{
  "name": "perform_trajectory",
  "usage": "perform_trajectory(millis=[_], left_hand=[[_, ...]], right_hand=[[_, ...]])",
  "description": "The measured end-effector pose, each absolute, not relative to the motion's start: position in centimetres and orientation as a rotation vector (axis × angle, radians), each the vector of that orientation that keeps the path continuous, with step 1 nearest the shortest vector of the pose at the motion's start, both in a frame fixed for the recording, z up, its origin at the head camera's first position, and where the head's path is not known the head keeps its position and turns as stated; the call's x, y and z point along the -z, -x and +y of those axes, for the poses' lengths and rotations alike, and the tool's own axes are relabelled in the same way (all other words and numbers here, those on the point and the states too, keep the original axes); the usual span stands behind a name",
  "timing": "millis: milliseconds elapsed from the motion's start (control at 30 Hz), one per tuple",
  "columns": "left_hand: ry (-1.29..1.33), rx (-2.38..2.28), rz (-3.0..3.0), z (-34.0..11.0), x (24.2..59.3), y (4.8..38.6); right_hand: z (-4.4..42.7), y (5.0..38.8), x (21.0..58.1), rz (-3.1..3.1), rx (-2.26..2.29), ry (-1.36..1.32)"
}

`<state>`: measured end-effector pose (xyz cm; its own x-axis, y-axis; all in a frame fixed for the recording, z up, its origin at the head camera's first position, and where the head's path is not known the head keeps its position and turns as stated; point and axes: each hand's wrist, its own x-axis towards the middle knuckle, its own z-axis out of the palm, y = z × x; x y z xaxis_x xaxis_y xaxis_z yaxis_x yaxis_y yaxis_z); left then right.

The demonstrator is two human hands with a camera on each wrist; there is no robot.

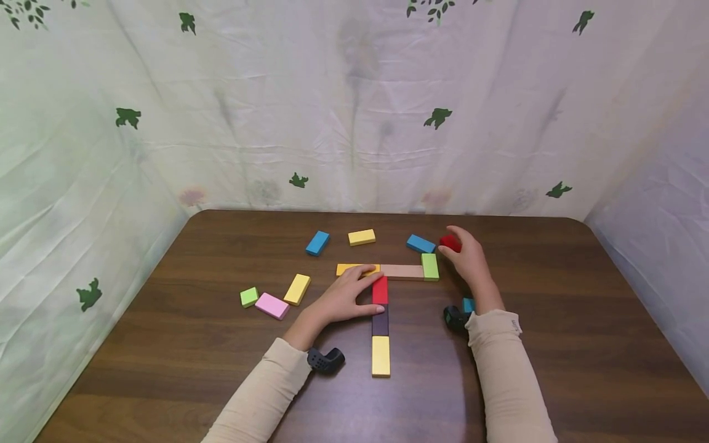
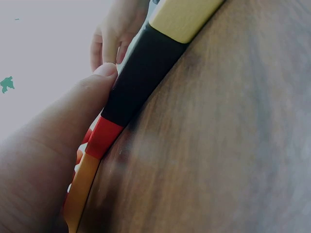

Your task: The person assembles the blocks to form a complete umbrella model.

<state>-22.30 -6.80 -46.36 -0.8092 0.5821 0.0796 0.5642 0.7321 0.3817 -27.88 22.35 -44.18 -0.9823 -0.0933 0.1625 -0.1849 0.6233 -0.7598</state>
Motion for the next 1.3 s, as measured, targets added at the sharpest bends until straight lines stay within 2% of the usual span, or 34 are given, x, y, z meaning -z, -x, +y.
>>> perform_trajectory(millis=[533,1300], left_hand=[[-0.963,-0.619,2.883,-6.9,46.4,22.3],[-0.95,-0.628,2.882,-6.8,46.2,22.3]], right_hand=[[23.7,27.6,46.0,-2.713,-1.38,-0.095],[23.9,27.8,46.0,-2.796,-1.23,-0.107]])
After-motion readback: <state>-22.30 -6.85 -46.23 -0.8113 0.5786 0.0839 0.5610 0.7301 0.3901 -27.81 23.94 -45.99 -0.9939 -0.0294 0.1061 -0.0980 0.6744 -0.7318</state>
